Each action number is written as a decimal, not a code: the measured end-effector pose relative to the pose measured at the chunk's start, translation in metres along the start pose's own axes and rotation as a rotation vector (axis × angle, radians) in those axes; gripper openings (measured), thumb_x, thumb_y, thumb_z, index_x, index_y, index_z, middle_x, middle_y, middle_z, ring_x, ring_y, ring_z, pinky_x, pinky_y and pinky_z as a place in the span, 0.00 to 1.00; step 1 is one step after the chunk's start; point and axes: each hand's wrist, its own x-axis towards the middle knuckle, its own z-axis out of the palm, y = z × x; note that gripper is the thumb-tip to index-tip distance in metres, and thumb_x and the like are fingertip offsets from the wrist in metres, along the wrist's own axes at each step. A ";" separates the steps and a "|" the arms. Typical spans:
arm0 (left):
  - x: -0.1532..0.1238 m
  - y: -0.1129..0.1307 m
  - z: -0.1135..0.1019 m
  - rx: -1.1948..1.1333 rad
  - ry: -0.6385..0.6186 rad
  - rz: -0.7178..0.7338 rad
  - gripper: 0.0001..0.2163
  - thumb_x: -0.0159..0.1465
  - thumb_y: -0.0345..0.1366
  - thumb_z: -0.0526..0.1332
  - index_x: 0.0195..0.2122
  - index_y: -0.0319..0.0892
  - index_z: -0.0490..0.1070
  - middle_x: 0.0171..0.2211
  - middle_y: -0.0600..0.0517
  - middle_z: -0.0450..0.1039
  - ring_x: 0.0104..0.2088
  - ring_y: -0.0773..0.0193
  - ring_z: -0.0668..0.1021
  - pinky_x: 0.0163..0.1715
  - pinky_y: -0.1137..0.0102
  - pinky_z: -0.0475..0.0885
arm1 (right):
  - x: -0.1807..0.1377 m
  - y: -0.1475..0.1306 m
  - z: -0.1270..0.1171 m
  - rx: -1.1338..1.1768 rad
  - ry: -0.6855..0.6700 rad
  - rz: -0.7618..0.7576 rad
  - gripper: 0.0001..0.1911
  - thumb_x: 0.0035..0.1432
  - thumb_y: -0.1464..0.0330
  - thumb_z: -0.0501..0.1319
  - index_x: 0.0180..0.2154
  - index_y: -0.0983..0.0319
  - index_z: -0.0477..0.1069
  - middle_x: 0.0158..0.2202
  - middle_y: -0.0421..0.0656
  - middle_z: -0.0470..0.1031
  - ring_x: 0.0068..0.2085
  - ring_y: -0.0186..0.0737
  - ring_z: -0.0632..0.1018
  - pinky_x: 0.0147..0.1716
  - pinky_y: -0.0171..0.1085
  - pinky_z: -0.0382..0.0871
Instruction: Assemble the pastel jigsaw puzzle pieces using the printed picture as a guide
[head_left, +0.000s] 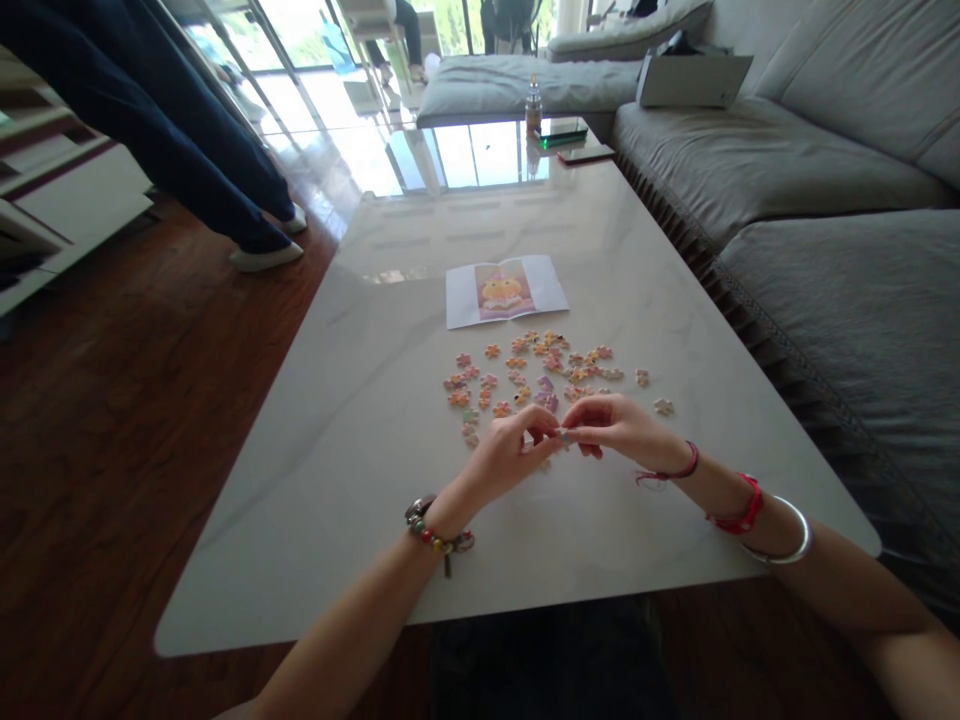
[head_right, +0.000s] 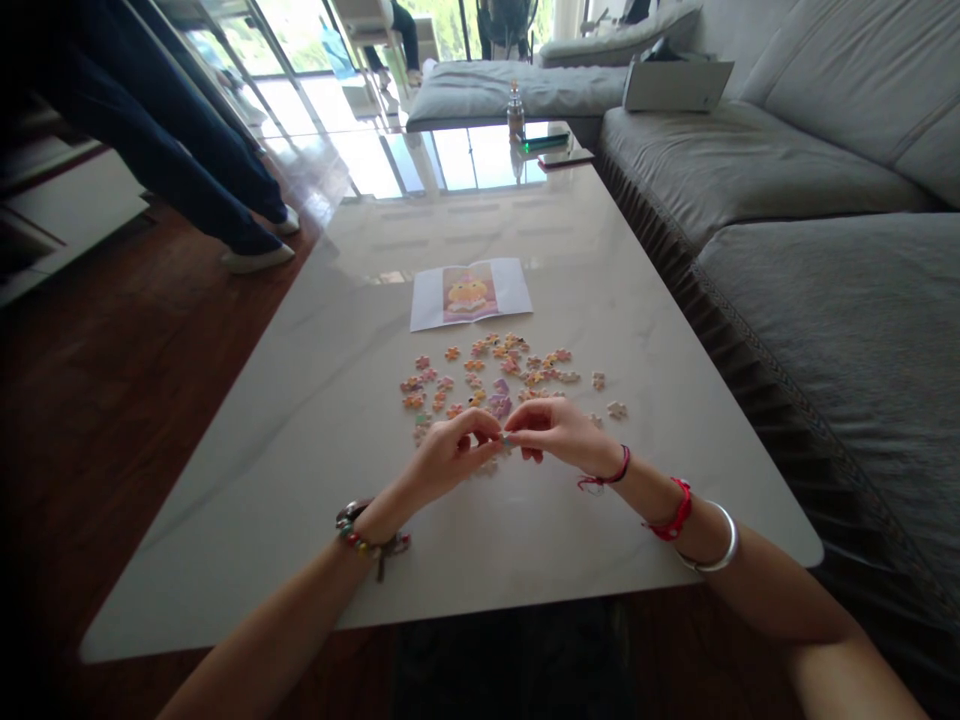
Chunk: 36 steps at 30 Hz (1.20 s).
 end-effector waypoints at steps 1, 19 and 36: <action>0.001 0.000 0.001 -0.078 -0.013 -0.033 0.07 0.57 0.37 0.57 0.33 0.39 0.66 0.24 0.55 0.70 0.22 0.75 0.69 0.20 0.80 0.62 | 0.000 0.000 0.001 -0.004 0.012 -0.022 0.13 0.44 0.63 0.62 0.31 0.66 0.68 0.20 0.37 0.68 0.21 0.27 0.69 0.18 0.27 0.64; -0.001 0.004 -0.001 -0.144 -0.052 -0.136 0.07 0.55 0.38 0.59 0.30 0.38 0.69 0.24 0.54 0.72 0.22 0.73 0.71 0.21 0.79 0.65 | -0.001 0.005 -0.002 0.007 0.014 -0.049 0.22 0.43 0.71 0.63 0.41 0.61 0.58 0.26 0.37 0.70 0.29 0.31 0.73 0.29 0.32 0.69; -0.005 -0.008 -0.003 0.425 -0.133 0.150 0.08 0.61 0.33 0.51 0.40 0.44 0.66 0.36 0.52 0.69 0.32 0.70 0.73 0.32 0.77 0.67 | -0.006 0.003 -0.002 -0.715 0.016 -0.195 0.15 0.48 0.71 0.57 0.41 0.63 0.71 0.28 0.41 0.67 0.25 0.28 0.68 0.25 0.29 0.65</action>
